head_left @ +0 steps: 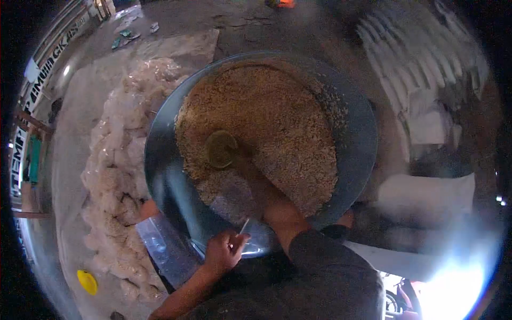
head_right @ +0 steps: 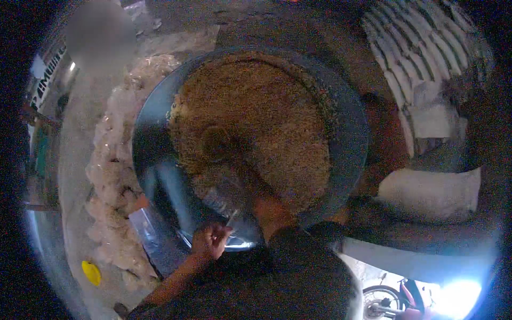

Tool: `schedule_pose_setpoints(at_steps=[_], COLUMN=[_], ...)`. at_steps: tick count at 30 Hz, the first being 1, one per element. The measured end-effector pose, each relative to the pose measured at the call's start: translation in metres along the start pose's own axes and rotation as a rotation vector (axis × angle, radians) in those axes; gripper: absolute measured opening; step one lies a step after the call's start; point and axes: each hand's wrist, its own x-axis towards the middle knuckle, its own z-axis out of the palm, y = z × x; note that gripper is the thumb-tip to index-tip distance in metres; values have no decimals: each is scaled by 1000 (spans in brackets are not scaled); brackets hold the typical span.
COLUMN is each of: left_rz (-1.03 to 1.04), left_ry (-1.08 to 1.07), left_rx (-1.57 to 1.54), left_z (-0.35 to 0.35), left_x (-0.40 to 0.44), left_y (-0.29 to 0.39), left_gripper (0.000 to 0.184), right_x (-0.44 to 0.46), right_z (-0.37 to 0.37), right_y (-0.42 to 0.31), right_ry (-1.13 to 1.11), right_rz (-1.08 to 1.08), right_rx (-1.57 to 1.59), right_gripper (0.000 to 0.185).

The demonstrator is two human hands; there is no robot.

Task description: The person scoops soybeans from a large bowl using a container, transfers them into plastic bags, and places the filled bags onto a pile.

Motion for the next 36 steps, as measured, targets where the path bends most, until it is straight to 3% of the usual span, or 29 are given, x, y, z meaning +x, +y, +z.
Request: schedule_pose_setpoints(at_steps=[2, 3, 6, 7, 9, 11, 14, 16, 17, 20, 23, 26, 29, 32, 35, 36], left_rz=[-65, -19, 151, 29, 44, 92, 271, 266, 259, -142, -94, 235, -308, -29, -110, -124], left_ry=[-134, -35, -72, -180, -289, -385, -271, -271, -273, -427, -404, -79, -73, 81, 133, 214], left_rx=[-19, -145, 119, 18, -24, -21, -342, -306, -287, -183, -113, -21, -221, -582, -213, -252], left_z=[-4, 3, -2, -5, -11, -20, -17, -22, -24, -41, -31, -13, -23, 2, -9, -12], left_x=[0, -1, 8, 5, 0, -5, -1, 0, 0, -4, -3, -1, -9, -6, 2, 2], left_y=[1, -3, -1, 0, 8, 9, 1, 3, 5, 18, 10, 1, 45, -12, 23, 25], left_gripper=[20, 24, 28, 27, 27, 27, 28, 27, 26, 23, 24, 27, 25, 25, 30, 30], right_x=[4, 2, -25, -36, -48, -42, -16, -5, -5, -25, -72, -129, -168, -182, -188, -188], right_z=[3, 0, -32, -48, -82, -104, -117, -120, -117, -120, -124, -128, -134, -134, -133, -132], right_y=[-24, -44, -116, -139, -167, -171, -150, -135, -127, -104, -85, -63, -28, -2, 3, -1], right_ry=[33, 46, 98, 137, 221, 301, 361, 360, 353, 328, 314, 316, 386, 434, 445, 454], right_rz=[-79, -127, -278, -321, -394, -433, -414, -383, -363, -302, -249, -214, -187, -145, -137, -153], right_rx=[25, 35, 62, 67, 99, 133, 183, 215, 226, 260, 292, 317, 267, 108, -163, -301], right_gripper=[47, 47, 49, 50, 51, 52, 54, 55, 56, 58, 60, 62, 60, 58, 55, 55])
